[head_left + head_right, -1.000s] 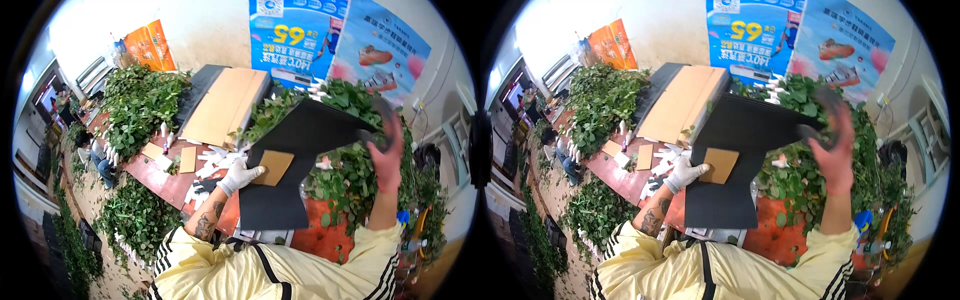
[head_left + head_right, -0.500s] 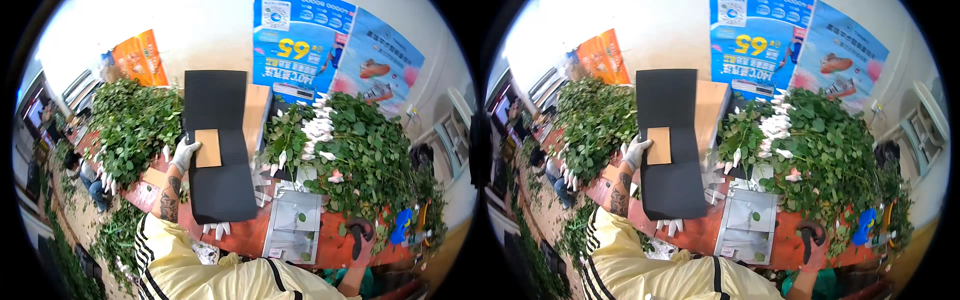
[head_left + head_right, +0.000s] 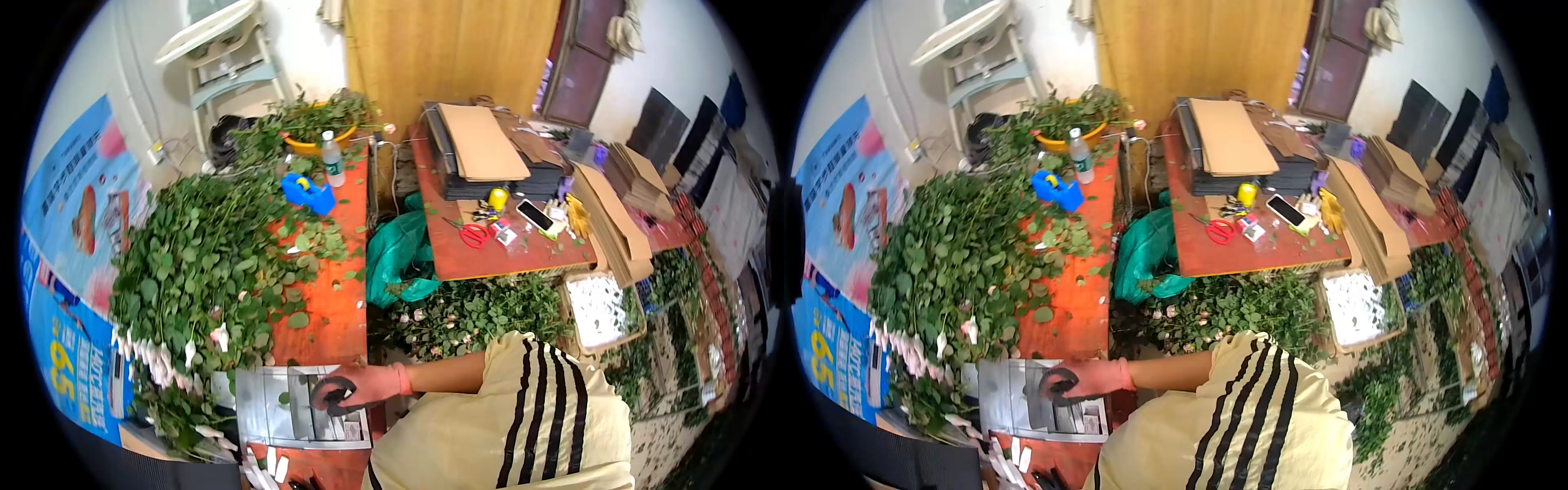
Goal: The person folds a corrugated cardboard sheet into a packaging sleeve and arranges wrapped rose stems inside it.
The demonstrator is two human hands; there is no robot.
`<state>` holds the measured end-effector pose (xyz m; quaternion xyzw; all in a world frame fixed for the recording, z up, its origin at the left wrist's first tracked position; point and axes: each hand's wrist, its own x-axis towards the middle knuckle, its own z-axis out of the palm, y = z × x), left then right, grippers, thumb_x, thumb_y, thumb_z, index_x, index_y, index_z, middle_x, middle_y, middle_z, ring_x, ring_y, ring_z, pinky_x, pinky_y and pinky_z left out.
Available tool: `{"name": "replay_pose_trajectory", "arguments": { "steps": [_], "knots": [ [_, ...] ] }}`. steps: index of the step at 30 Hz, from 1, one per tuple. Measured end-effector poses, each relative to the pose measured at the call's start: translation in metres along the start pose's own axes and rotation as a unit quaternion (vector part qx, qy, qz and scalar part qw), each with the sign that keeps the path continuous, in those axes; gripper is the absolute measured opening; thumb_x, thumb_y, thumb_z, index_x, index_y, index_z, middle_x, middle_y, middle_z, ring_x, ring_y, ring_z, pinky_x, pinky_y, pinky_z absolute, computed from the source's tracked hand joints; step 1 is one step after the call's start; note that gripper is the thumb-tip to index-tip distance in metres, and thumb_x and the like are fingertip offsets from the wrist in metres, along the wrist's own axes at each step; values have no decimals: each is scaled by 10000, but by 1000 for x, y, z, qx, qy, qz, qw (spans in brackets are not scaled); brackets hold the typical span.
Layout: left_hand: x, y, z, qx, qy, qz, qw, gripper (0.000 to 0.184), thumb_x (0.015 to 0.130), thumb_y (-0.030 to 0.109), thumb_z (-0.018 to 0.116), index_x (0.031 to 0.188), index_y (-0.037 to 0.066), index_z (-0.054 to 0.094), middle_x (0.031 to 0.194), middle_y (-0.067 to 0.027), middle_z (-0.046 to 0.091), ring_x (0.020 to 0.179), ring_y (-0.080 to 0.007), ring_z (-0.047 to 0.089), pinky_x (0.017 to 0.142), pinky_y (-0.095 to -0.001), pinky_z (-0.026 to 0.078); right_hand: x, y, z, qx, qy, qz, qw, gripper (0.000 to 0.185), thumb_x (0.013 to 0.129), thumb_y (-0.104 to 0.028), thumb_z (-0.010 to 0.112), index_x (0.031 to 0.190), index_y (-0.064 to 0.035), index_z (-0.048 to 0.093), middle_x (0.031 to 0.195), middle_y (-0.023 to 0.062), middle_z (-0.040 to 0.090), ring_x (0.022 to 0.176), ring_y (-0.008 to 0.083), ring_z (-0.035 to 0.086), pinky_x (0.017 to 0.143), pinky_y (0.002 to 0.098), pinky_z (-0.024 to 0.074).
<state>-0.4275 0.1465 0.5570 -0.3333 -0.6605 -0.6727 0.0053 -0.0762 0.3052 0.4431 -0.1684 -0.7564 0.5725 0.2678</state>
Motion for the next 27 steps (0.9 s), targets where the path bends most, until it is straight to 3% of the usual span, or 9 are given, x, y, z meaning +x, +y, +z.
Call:
{"name": "replay_pose_trajectory", "arguments": {
  "steps": [6, 10, 14, 17, 20, 22, 24, 26, 27],
  "knots": [
    [5, 15, 63, -135, -147, 10, 980, 493, 948, 264, 436, 1342, -18, 346, 1220, -113, 480, 1047, -145, 474, 912, -304, 393, -39, 12, 9, -5, 54, 7, 999, 1032, 646, -182, 761, 1449, -112, 116, 1432, 123, 229, 1301, 262, 304, 1045, 351, 293],
    [2, 34, 118, -238, -252, 1, 938, 477, 953, 265, 420, 1331, -18, 359, 1272, -129, 446, 1108, -150, 447, 954, -314, 371, -60, 51, -8, -97, 179, 16, 979, 1055, 669, -205, 769, 1452, -82, 73, 1457, 99, 222, 1298, 252, 302, 1059, 343, 265],
    [-21, 55, 207, -357, -386, -64, 848, 462, 958, 266, 404, 1321, -19, 373, 1323, -145, 412, 1168, -155, 421, 997, -324, 349, -93, 68, -71, 178, 162, -98, 966, 1000, 696, -203, 756, 1440, -59, 104, 1440, 96, 258, 1261, 226, 347, 1043, 339, 278],
    [-70, 69, 315, -314, -398, 50, 860, 468, 934, 200, 475, 1356, 41, 348, 1318, -177, 407, 1199, -248, 424, 1017, -379, 352, -178, 31, -119, 159, 206, -99, 961, 825, 743, -149, 714, 1400, -39, 227, 1349, 109, 386, 1196, 198, 413, 1000, 340, 329],
    [-121, 123, 408, -116, -362, 474, 794, 348, 957, 129, 386, 1295, 95, 460, 1363, -232, 323, 1218, -365, 395, 1017, -434, 348, -249, 34, -149, 287, 320, -101, 897, 692, 772, -78, 682, 1355, -26, 311, 1243, 101, 509, 1117, 191, 503, 926, 327, 416],
    [-172, 175, 478, -332, -524, 142, 771, 431, 925, 117, 438, 1337, 23, 357, 1322, -206, 385, 1196, -310, 437, 1009, -395, 363, -283, 67, -180, 162, 521, 28, 838, 588, 775, -71, 679, 1273, -24, 371, 1182, 99, 543, 1061, 195, 534, 875, 318, 452],
    [-215, 220, 553, -440, -530, -126, 714, 467, 887, 84, 468, 1328, -21, 358, 1304, -202, 414, 1188, -297, 453, 1006, -370, 367, -294, 53, -209, 260, 630, -94, 725, 419, 794, -64, 649, 1162, -21, 455, 1087, 80, 573, 981, 166, 558, 835, 304, 469],
    [-238, 233, 642, -343, -611, -9, 713, 582, 882, 151, 518, 1382, 22, 249, 1270, -182, 451, 1198, -309, 434, 1007, -390, 355, -306, 14, -251, 323, 638, -123, 688, 361, 812, -72, 629, 1136, -13, 480, 1066, 70, 577, 963, 158, 561, 826, 308, 471],
    [-262, 250, 676, -292, -598, -51, 744, 650, 887, 214, 558, 1405, 61, 198, 1222, -165, 502, 1186, -318, 438, 997, -394, 356, -316, 23, -275, -31, 672, -53, 738, 303, 830, -90, 608, 1106, -24, 502, 1068, 62, 578, 952, 158, 566, 813, 309, 472]
  ]
}}
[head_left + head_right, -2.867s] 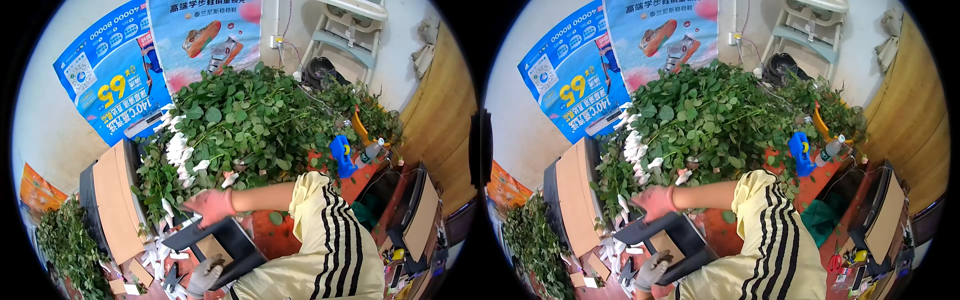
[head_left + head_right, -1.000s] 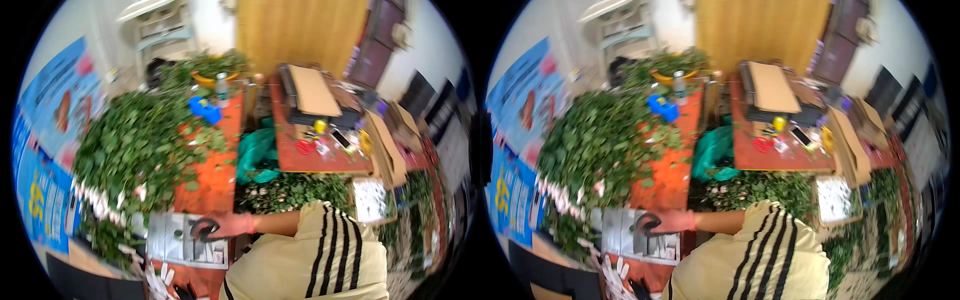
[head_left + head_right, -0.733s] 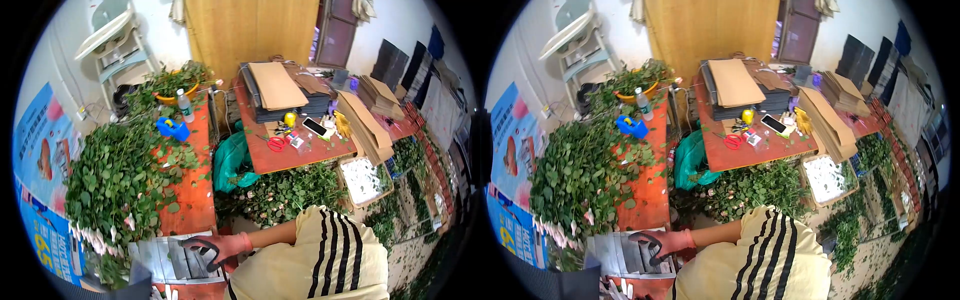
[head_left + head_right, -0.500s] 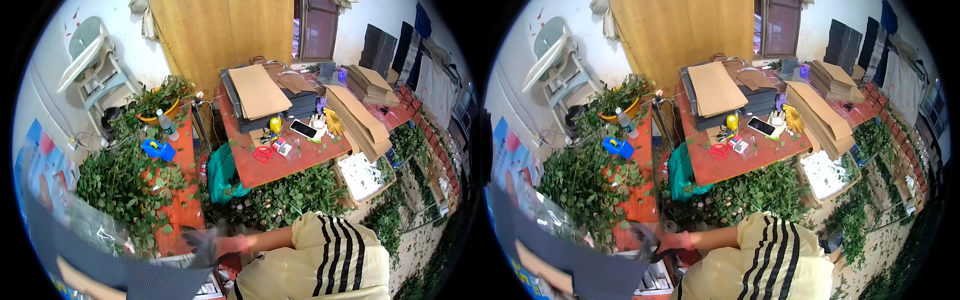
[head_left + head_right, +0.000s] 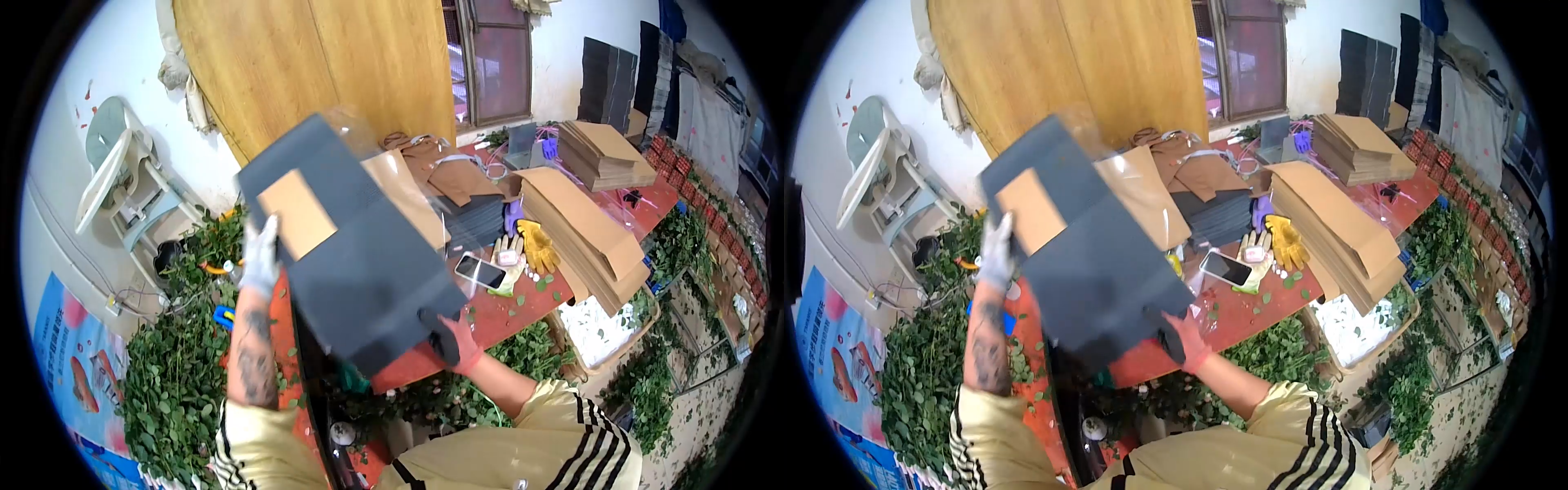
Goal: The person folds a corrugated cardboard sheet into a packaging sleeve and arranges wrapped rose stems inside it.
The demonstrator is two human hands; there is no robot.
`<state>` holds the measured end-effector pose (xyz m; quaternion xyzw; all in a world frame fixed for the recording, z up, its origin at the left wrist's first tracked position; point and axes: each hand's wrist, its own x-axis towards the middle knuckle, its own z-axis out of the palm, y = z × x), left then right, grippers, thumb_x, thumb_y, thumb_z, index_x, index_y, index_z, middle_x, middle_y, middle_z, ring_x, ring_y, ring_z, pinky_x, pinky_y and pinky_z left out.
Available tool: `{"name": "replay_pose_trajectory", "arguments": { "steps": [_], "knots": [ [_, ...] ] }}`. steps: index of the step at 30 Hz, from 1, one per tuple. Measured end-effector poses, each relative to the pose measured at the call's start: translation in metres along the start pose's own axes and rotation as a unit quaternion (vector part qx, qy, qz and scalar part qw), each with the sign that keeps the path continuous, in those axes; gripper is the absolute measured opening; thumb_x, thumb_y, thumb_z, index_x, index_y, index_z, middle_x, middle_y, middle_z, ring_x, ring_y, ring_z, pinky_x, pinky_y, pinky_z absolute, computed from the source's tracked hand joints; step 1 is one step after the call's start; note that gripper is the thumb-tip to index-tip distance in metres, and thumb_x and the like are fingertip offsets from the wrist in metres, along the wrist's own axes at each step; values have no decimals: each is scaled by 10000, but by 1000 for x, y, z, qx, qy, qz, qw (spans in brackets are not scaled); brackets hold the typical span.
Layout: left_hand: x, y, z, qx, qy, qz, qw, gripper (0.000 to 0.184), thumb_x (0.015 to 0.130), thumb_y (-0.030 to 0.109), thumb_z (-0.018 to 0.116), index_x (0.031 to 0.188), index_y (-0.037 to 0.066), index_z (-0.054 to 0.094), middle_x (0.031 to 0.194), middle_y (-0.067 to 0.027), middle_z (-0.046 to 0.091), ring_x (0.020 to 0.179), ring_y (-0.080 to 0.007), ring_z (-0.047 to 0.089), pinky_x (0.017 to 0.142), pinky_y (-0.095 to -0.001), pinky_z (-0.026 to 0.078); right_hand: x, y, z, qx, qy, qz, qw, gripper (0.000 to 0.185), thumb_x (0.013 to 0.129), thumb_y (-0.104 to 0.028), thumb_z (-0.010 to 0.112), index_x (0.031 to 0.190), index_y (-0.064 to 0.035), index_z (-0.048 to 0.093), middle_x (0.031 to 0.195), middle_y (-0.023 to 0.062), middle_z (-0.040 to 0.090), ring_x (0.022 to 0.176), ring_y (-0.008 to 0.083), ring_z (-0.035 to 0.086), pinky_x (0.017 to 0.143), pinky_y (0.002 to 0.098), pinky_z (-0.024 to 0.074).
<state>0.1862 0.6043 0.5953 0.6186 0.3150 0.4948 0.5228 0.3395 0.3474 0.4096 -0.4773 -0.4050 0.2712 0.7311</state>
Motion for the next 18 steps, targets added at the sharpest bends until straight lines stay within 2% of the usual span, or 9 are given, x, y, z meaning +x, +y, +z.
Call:
{"name": "replay_pose_trajectory", "arguments": {
  "steps": [1, 2, 4, 7, 8, 13, 15, 17, 18],
  "knots": [
    [51, -47, 9, -66, -25, -7, 997, 636, 890, 315, 572, 1369, 54, 242, 1185, -131, 527, 1169, -287, 446, 975, -380, 367, 24, 11, -12, -311, -26, -182, 933, 247, 848, -108, 588, 1076, -35, 524, 1070, 54, 579, 941, 158, 571, 799, 311, 473],
    [77, -77, 17, -80, -34, -11, 996, 646, 891, 328, 567, 1366, 44, 234, 1211, -135, 502, 1179, -277, 436, 988, -375, 351, 53, 27, -18, 10, 19, -4, 1000, 282, 843, -105, 595, 1108, -52, 517, 1063, 59, 584, 934, 173, 585, 768, 316, 495],
    [89, -118, 29, -49, -43, 33, 997, 668, 892, 355, 558, 1362, 24, 217, 1262, -143, 453, 1199, -257, 417, 1014, -364, 319, 100, 38, -19, 324, 93, 144, 931, 299, 839, -114, 604, 1123, -69, 524, 1038, 63, 592, 921, 186, 602, 741, 322, 518],
    [21, -148, 16, 118, -17, 10, 993, 779, 895, 389, 534, 1407, -7, 100, 1358, -185, 353, 1269, -258, 343, 1058, -353, 254, 156, 86, -44, 340, 139, 186, 911, 272, 839, -137, 608, 1097, -79, 541, 1023, 64, 589, 917, 194, 603, 755, 331, 521],
    [-5, -159, 4, 134, -25, 24, 990, 751, 902, 275, 531, 1418, -18, 71, 1374, -161, 337, 1279, -258, 326, 1051, -332, 261, 173, 109, -54, 348, 144, 215, 901, 270, 838, -141, 608, 1094, -82, 542, 1025, 65, 587, 917, 197, 602, 758, 334, 522],
    [-176, -131, -75, -80, -119, -138, 980, 569, 900, 326, 555, 1326, 7, 354, 1173, -129, 538, 1018, -203, 555, 879, -340, 458, 167, 99, -63, 408, 103, 311, 852, 347, 889, -365, 514, 1119, -105, 512, 1155, 138, 541, 985, 283, 581, 824, 419, 504],
    [-246, -103, -108, -107, -131, -194, 966, 524, 905, 323, 547, 1288, -6, 409, 1038, -112, 602, 933, -183, 584, 824, -316, 472, 109, 67, -52, 475, -26, 314, 821, 401, 900, -449, 470, 1134, -125, 497, 1235, 164, 495, 1105, 327, 508, 936, 437, 436],
    [-320, -81, -137, -80, -106, -192, 972, 470, 921, 312, 521, 1268, 4, 442, 961, -94, 613, 870, -153, 580, 764, -281, 471, 51, 95, -40, 434, -178, 215, 857, 360, 930, -364, 443, 1214, -147, 483, 1205, 113, 535, 1101, 274, 520, 943, 407, 431],
    [-355, -68, -149, -43, -68, -181, 980, 439, 932, 303, 504, 1261, 16, 456, 925, -85, 613, 831, -139, 575, 721, -257, 472, 21, 98, -11, 384, -101, 268, 878, 322, 945, -326, 410, 1189, -147, 519, 1168, 86, 557, 1079, 243, 534, 947, 393, 430]
  ]
}}
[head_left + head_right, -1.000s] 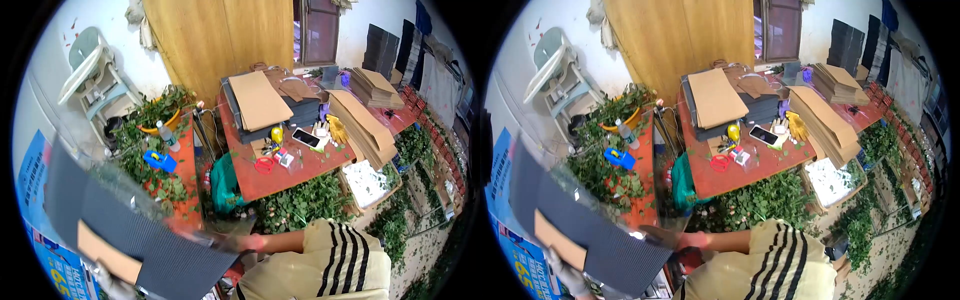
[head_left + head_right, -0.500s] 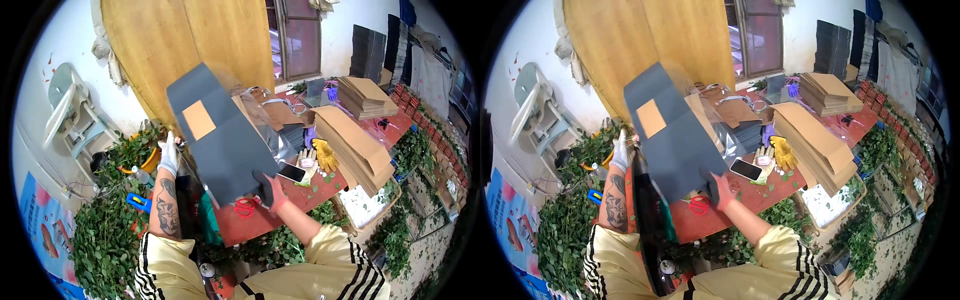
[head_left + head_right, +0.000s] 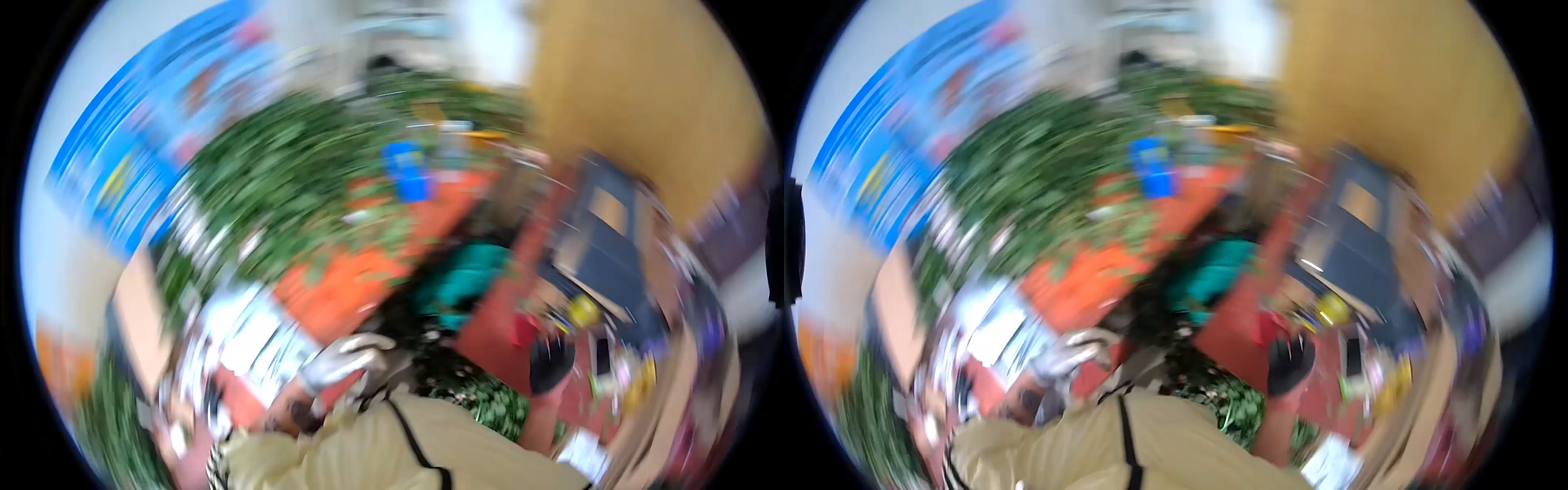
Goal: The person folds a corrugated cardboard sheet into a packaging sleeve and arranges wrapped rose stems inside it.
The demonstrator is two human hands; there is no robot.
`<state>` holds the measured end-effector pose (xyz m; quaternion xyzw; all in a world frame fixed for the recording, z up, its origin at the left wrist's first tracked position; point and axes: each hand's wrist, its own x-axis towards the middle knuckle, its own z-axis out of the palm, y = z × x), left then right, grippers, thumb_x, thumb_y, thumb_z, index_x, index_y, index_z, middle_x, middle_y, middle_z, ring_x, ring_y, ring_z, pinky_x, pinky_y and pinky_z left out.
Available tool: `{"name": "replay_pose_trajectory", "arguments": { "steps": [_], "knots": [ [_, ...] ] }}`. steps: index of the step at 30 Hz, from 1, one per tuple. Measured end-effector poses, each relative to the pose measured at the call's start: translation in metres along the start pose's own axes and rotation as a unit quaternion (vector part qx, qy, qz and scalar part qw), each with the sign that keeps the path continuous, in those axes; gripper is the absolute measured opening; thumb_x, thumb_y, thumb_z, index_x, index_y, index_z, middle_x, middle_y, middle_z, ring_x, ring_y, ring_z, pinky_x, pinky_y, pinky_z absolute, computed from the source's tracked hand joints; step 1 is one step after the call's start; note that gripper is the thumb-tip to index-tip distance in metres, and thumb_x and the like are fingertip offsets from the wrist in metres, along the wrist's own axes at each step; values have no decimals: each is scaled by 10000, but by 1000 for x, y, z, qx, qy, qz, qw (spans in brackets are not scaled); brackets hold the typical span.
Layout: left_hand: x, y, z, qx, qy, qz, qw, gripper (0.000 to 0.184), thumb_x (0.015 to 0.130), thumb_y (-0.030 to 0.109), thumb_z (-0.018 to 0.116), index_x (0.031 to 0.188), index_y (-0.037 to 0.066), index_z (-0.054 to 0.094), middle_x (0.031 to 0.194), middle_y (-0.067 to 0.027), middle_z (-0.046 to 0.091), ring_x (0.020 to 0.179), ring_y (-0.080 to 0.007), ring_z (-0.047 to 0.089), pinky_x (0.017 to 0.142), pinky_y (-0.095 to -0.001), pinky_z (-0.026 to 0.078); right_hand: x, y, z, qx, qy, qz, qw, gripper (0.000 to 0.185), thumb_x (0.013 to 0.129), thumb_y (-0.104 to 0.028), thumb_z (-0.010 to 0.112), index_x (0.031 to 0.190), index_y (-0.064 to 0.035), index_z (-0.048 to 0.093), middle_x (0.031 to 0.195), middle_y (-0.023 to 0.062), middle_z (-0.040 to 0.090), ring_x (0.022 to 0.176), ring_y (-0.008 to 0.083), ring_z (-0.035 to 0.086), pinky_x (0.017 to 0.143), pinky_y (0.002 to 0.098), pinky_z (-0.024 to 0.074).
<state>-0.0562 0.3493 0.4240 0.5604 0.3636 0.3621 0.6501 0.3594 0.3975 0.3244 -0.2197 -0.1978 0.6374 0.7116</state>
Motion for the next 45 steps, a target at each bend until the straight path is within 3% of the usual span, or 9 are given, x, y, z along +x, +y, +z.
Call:
{"name": "replay_pose_trajectory", "arguments": {
  "steps": [6, 12, 16, 19, 23, 32, 36, 43, 45],
  "knots": [
    [-152, 13, -10, -45, 249, -68, 965, 361, 916, 320, 536, 1118, 22, 558, 790, -30, 595, 695, -102, 568, 602, -220, 459, -44, 174, 111, -237, -215, 381, 868, 288, 884, -138, 501, 1141, -15, 541, 989, 100, 635, 896, 222, 613, 834, 337, 479],
    [-318, 17, -59, 3, 458, -21, 888, 384, 851, 265, 637, 1112, -8, 569, 882, -62, 632, 807, -138, 611, 709, -273, 490, -64, 246, 212, -309, -405, 384, 770, 239, 852, -105, 538, 1052, 19, 579, 919, 119, 647, 852, 205, 621, 804, 320, 484],
    [-458, -87, -191, 286, 808, -19, 515, 473, 800, 261, 673, 1193, 50, 514, 1019, -77, 591, 878, -184, 580, 727, -279, 476, -94, 290, 260, -305, -390, 412, 765, 258, 860, -126, 556, 1076, 16, 556, 917, 123, 647, 865, 202, 613, 819, 319, 475],
    [-518, -92, -226, -153, 921, -19, 359, 616, 813, 405, 627, 1302, 191, 320, 1136, 38, 470, 913, -137, 498, 736, -406, 414, -125, 326, 284, -297, -384, 431, 761, 284, 864, -137, 561, 1103, 13, 531, 947, 126, 641, 871, 212, 610, 818, 333, 478],
    [-545, -137, -262, -313, 788, 222, 482, 102, 885, 249, 563, 907, 152, 538, 801, 11, 542, 739, -173, 548, 674, -324, 463, -152, 367, 309, -265, -364, 466, 761, 281, 863, -98, 557, 1116, 19, 527, 975, 138, 633, 890, 228, 611, 812, 349, 485],
    [-477, -82, -241, -398, 703, 411, 422, 386, 876, 400, 536, 1152, 131, 524, 1112, -15, 586, 961, -192, 566, 747, -362, 481, -173, 403, 374, -326, -495, 403, 697, 274, 876, -104, 527, 1121, 19, 516, 968, 151, 624, 912, 270, 613, 842, 406, 492],
    [-513, -109, -278, 2, 877, 162, 451, 314, 863, 204, 549, 1131, 42, 532, 1041, -52, 596, 898, -166, 589, 686, -325, 502, -173, 406, 398, -316, -532, 458, 639, 291, 864, -99, 545, 1127, 23, 516, 982, 142, 628, 927, 251, 612, 847, 382, 483],
    [-533, 195, -161, 395, 805, -5, 442, 316, 801, 13, 475, 1104, 1, 566, 949, -109, 650, 816, -162, 627, 715, -291, 505, -136, 401, 412, -218, -645, 488, 546, 397, 797, 43, 548, 1188, 36, 477, 1111, 109, 596, 1000, 195, 586, 914, 309, 439],
    [-471, 252, -120, 569, 725, -165, 350, 351, 814, 18, 469, 1151, 49, 562, 1007, -132, 653, 876, -170, 641, 748, -296, 503, -134, 393, 426, -214, -750, 236, 580, 402, 733, 42, 626, 1125, 15, 542, 1098, 125, 586, 986, 228, 582, 874, 314, 450]
  ]
}}
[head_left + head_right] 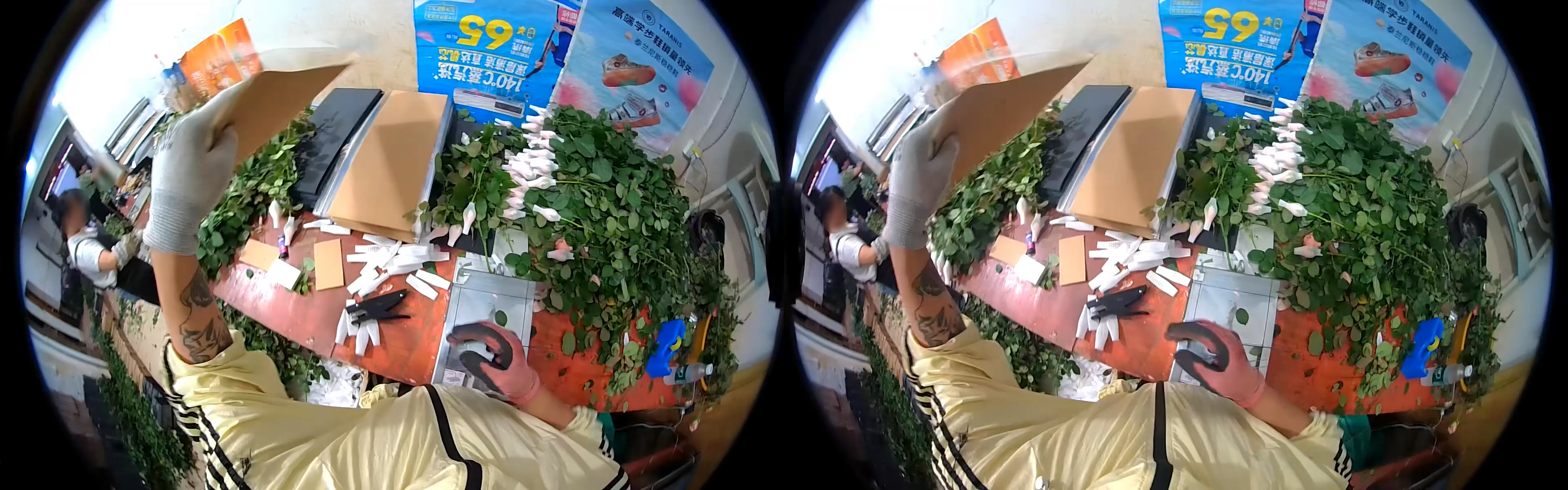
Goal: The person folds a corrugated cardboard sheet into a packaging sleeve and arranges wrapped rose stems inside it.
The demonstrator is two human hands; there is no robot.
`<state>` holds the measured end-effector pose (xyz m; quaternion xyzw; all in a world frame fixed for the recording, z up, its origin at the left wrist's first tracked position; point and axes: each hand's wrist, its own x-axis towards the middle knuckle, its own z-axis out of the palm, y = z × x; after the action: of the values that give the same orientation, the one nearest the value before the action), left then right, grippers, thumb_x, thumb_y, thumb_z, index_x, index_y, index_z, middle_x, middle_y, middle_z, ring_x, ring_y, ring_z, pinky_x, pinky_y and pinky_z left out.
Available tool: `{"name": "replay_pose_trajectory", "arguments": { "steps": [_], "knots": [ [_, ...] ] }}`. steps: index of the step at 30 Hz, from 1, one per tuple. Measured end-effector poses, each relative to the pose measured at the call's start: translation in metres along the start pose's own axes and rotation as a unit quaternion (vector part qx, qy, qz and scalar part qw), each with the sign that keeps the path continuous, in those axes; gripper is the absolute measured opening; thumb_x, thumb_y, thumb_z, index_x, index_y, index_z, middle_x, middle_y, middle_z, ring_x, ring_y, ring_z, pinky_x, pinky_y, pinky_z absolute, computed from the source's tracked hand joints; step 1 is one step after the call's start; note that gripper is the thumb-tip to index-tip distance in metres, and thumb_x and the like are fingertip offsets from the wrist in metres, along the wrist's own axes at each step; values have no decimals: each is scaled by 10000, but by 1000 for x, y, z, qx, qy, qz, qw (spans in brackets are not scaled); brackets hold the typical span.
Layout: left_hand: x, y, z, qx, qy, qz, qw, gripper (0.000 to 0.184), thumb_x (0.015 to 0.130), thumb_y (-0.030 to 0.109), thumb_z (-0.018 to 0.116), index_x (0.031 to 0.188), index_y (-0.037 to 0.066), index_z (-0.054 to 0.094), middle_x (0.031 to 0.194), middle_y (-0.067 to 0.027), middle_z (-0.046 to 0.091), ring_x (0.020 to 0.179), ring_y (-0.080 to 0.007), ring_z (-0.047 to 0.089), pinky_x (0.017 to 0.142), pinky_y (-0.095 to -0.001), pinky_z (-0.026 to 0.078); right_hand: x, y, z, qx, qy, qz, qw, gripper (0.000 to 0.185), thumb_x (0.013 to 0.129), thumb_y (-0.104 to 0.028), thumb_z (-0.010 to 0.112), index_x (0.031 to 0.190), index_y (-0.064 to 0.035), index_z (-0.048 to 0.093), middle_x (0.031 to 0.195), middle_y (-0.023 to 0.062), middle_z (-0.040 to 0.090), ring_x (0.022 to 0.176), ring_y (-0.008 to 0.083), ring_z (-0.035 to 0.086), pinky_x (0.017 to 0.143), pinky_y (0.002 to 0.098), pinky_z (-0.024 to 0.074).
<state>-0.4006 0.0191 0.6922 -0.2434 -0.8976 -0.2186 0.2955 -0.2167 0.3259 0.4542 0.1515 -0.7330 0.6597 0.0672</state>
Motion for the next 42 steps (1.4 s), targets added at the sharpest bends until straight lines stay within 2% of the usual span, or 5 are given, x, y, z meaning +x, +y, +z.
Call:
{"name": "replay_pose_trajectory", "arguments": {
  "steps": [6, 13, 20, 30, 42],
  "knots": [
    [-47, 122, 35, 424, -92, 98, 896, 93, 809, 124, 523, 851, 186, 579, 791, 1, 598, 743, -140, 625, 575, -308, 471, 47, -99, 9, -250, 85, -550, 792, 374, 669, -159, 669, 1037, -136, 607, 1209, 123, 505, 1106, 389, 484, 869, 545, 409],
    [-132, 174, 79, 351, -229, 86, 904, 123, 747, 209, 563, 731, 120, 646, 691, -18, 635, 664, -166, 627, 560, -307, 417, 48, -84, 8, -516, 7, -333, 789, 688, 673, -493, 621, 1118, 25, 535, 1078, 220, 537, 1051, 370, 502, 922, 511, 369],
    [-170, 154, 53, 331, -113, 128, 928, 153, 756, 176, 541, 884, 154, 623, 692, 10, 605, 645, -152, 608, 588, -330, 448, 56, -73, 10, -480, -12, -376, 792, 376, 627, -167, 669, 986, -102, 576, 840, 61, 583, 789, 245, 567, 732, 402, 439],
    [-276, 59, 0, -42, 176, -59, 982, 1389, 529, 562, 807, 1418, 16, -110, 1487, -228, -18, 1387, -324, 7, 1111, -432, 60, 25, -148, -53, -157, 180, -443, 864, 363, 683, 57, 607, 1034, -22, 556, 1005, 113, 587, 945, 265, 563, 887, 423, 438],
    [-346, 27, -25, -119, -6, -42, 992, 310, 709, 163, 674, 1004, 80, 628, 702, -69, 607, 742, -262, 598, 673, -365, 469, -44, -156, -128, -234, 316, -185, 901, 266, 847, -156, 551, 1052, 14, 542, 936, 64, 545, 834, 164, 491, 762, 287, 385]
  ]
}}
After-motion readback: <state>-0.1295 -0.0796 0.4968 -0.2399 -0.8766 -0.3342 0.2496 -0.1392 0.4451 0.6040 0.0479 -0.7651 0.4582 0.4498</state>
